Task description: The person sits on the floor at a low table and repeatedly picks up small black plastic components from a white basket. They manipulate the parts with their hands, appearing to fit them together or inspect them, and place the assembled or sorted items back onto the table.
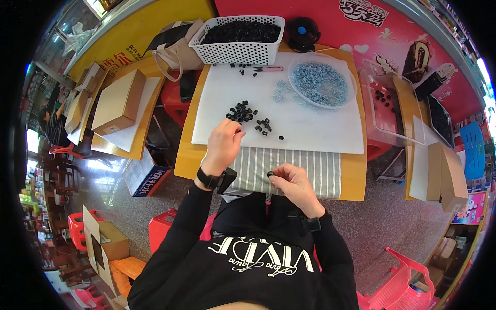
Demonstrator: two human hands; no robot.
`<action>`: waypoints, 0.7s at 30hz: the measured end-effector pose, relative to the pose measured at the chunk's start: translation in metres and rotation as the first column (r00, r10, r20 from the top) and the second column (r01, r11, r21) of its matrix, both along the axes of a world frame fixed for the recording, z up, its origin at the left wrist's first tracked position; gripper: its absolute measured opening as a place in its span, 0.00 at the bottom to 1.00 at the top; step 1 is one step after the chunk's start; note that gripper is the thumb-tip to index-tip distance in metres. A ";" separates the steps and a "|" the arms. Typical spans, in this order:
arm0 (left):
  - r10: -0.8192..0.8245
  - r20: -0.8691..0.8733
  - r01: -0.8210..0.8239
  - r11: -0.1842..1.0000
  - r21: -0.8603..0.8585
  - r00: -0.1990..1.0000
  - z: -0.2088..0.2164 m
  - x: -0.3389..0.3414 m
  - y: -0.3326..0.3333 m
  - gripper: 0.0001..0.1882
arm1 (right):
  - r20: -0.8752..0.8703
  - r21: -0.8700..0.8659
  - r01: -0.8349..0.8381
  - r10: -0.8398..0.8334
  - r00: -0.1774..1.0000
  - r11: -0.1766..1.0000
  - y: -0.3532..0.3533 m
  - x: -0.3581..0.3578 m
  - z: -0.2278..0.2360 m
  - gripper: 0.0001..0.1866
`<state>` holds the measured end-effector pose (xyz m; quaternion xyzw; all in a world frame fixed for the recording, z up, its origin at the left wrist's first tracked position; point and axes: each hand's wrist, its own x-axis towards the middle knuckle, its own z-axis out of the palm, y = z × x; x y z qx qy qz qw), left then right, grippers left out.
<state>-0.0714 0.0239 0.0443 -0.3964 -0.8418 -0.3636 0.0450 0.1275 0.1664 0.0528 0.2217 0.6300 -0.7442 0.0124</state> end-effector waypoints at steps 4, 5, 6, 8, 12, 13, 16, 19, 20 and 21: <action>0.000 -0.064 0.001 1.000 0.011 0.998 -0.008 0.003 -0.002 0.07 | -0.025 -0.031 0.044 -0.045 0.999 0.999 0.000 0.002 0.002 0.06; 0.002 -0.048 0.000 0.999 0.044 0.999 -0.008 0.006 -0.006 0.08 | -0.033 -0.050 0.052 -0.054 0.998 0.997 -0.001 0.002 0.002 0.06; 0.005 -0.032 -0.002 0.997 0.078 0.999 -0.007 0.010 -0.008 0.09 | -0.017 -0.041 0.044 -0.044 0.999 0.998 0.001 0.002 0.000 0.06; -0.087 0.178 0.070 0.993 0.099 0.980 -0.006 0.028 -0.019 0.10 | -0.024 -0.087 0.046 -0.048 0.999 0.995 -0.003 0.003 -0.003 0.07; -0.330 0.679 0.160 0.940 0.302 0.656 0.002 0.066 -0.031 0.13 | 0.033 -0.189 0.048 -0.043 0.999 0.981 -0.004 0.000 -0.007 0.08; -0.388 0.771 0.118 0.916 0.383 0.505 -0.002 0.073 -0.032 0.13 | 0.017 -0.204 0.035 -0.032 0.999 0.978 -0.005 -0.001 -0.008 0.08; -0.454 0.795 0.159 0.890 0.428 0.402 -0.005 0.081 -0.030 0.16 | -0.024 -0.241 0.014 -0.021 1.000 0.970 -0.003 0.000 -0.009 0.08; -0.470 0.738 0.185 0.879 0.439 0.485 -0.015 0.082 -0.027 0.18 | -0.039 -0.254 0.010 -0.021 0.999 0.967 -0.007 -0.005 -0.005 0.08; -0.465 0.774 0.123 0.879 0.460 0.429 -0.018 0.082 -0.027 0.17 | -0.025 -0.231 0.020 -0.027 0.999 0.973 -0.010 -0.007 -0.002 0.08; -0.462 0.806 0.060 0.878 0.476 0.369 -0.020 0.081 -0.026 0.16 | -0.010 -0.208 0.030 -0.033 0.999 0.978 -0.011 -0.010 0.000 0.08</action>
